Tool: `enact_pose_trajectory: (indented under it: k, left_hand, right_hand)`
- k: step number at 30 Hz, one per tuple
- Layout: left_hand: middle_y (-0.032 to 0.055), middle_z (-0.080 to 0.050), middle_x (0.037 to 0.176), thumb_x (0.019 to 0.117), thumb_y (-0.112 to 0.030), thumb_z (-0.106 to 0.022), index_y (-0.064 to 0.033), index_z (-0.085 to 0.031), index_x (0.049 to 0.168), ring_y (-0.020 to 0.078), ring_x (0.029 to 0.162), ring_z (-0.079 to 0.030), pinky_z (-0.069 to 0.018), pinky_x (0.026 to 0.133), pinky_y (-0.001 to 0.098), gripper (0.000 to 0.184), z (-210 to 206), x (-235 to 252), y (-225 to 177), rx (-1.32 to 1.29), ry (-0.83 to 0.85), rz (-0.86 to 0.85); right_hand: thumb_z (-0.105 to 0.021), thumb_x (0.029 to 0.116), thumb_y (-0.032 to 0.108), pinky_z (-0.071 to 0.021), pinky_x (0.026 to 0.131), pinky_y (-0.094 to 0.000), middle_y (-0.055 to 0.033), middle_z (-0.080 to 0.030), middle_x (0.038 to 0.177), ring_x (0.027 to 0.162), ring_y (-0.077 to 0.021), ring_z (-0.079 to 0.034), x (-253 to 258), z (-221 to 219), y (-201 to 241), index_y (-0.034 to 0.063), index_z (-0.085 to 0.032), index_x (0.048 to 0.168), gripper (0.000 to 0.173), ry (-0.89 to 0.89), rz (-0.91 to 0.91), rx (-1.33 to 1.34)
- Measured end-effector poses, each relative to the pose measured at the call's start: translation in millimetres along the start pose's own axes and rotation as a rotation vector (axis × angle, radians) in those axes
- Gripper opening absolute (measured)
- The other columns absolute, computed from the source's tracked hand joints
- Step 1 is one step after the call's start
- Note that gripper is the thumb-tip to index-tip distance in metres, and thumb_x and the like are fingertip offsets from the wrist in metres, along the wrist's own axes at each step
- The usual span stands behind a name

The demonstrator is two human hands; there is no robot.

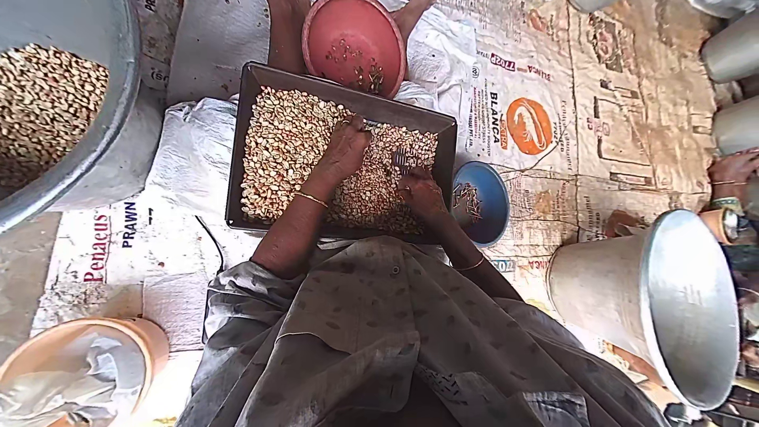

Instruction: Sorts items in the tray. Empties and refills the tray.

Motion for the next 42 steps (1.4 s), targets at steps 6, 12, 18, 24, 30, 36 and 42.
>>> enact_pose_trajectory:
  k: [6, 12, 18, 24, 30, 36, 42]
  left_hand:
    - [0.0266, -0.059, 0.125, 0.0995, -0.003, -0.055, 0.0043, -0.072, 0.106, 0.0466, 0.126, -0.053, -0.0361, 0.109, 0.0662, 0.019, -2.4, -1.0, -8.4, -0.047, 0.014, -0.101]
    - [0.0228, -0.062, 0.127, 0.0987, -0.004, -0.057, -0.0011, -0.076, 0.106, 0.0436, 0.129, -0.053, -0.0337, 0.110, 0.0656, 0.020, -12.0, -2.3, -6.1, -0.011, 0.052, -0.133]
    - [0.0255, -0.061, 0.129, 0.0984, -0.002, -0.058, 0.0008, -0.075, 0.106, 0.0444, 0.125, -0.055, -0.0348, 0.111, 0.0661, 0.019, -6.2, -2.7, -3.7, -0.037, 0.065, -0.055]
    - [0.0286, -0.059, 0.129, 0.0996, -0.001, -0.055, 0.0023, -0.074, 0.111, 0.0475, 0.127, -0.054, -0.0361, 0.111, 0.0640, 0.023, -0.3, -1.3, -1.0, -0.006, 0.040, 0.026]
    - [0.0284, -0.059, 0.129, 0.0998, -0.002, -0.055, 0.0033, -0.074, 0.110, 0.0477, 0.126, -0.054, -0.0371, 0.110, 0.0643, 0.021, 1.2, -1.2, 0.8, -0.007, 0.024, 0.029]
    - [0.0280, -0.060, 0.127, 0.0984, -0.002, -0.057, 0.0023, -0.074, 0.107, 0.0476, 0.127, -0.053, -0.0375, 0.110, 0.0640, 0.020, -0.2, -1.1, 2.0, 0.005, 0.009, 0.018]
    - [0.0304, -0.059, 0.130, 0.0985, 0.001, -0.055, 0.0036, -0.071, 0.117, 0.0500, 0.132, -0.050, -0.0354, 0.112, 0.0662, 0.025, 2.4, -1.0, 0.6, 0.001, -0.007, 0.030]
  right_hand:
    - [-0.061, 0.0998, 0.012, -0.0537, 0.084, -0.0547, -0.0170, -0.072, 0.095, 0.090, -0.0308, -0.069, -27.2, 4.4, 2.9, -0.0001, -0.074, 0.099, 0.018, 0.274, 0.104, 0.272]
    - [-0.051, 0.1026, 0.005, -0.0562, 0.090, -0.0466, -0.0174, -0.073, 0.108, 0.096, -0.0287, -0.071, 42.8, 42.8, 20.0, -0.0001, -0.071, 0.116, 0.025, -0.080, 0.038, 0.281]
    - [-0.062, 0.0976, 0.006, -0.0521, 0.100, -0.0515, -0.0230, -0.069, 0.118, 0.112, -0.0381, -0.067, 87.1, 9.4, 37.5, -0.0006, -0.075, 0.115, 0.022, -0.212, 0.101, 0.135]
    - [-0.058, 0.1002, 0.009, -0.0543, 0.096, -0.0505, -0.0210, -0.068, 0.120, 0.112, -0.0365, -0.067, 82.8, 2.0, 34.7, 0.0013, -0.075, 0.110, 0.021, -0.233, 0.076, 0.062]
    - [-0.059, 0.0993, 0.011, -0.0537, 0.095, -0.0520, -0.0180, -0.075, 0.108, 0.102, -0.0322, -0.071, 81.3, 46.3, 20.8, 0.0010, -0.076, 0.111, 0.022, -0.165, 0.023, 0.210]
    - [-0.051, 0.1048, 0.008, -0.0649, 0.076, -0.0346, -0.0137, -0.071, 0.104, 0.083, -0.0189, -0.075, 107.6, 89.1, 19.5, -0.0074, -0.060, 0.121, 0.024, -0.437, 0.094, 0.781]
    - [-0.059, 0.0966, 0.004, -0.0327, 0.120, -0.0556, -0.0168, -0.049, 0.156, 0.147, -0.0374, -0.042, 81.7, 12.3, 39.6, 0.0077, -0.062, 0.142, 0.045, 0.053, 0.213, -0.022]
Point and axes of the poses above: each hand's wrist, its own x-axis towards the middle knuckle, its own z-axis out of the back of the hand, y = z × x, the point moved 5 cm from there along x, towards the middle knuckle
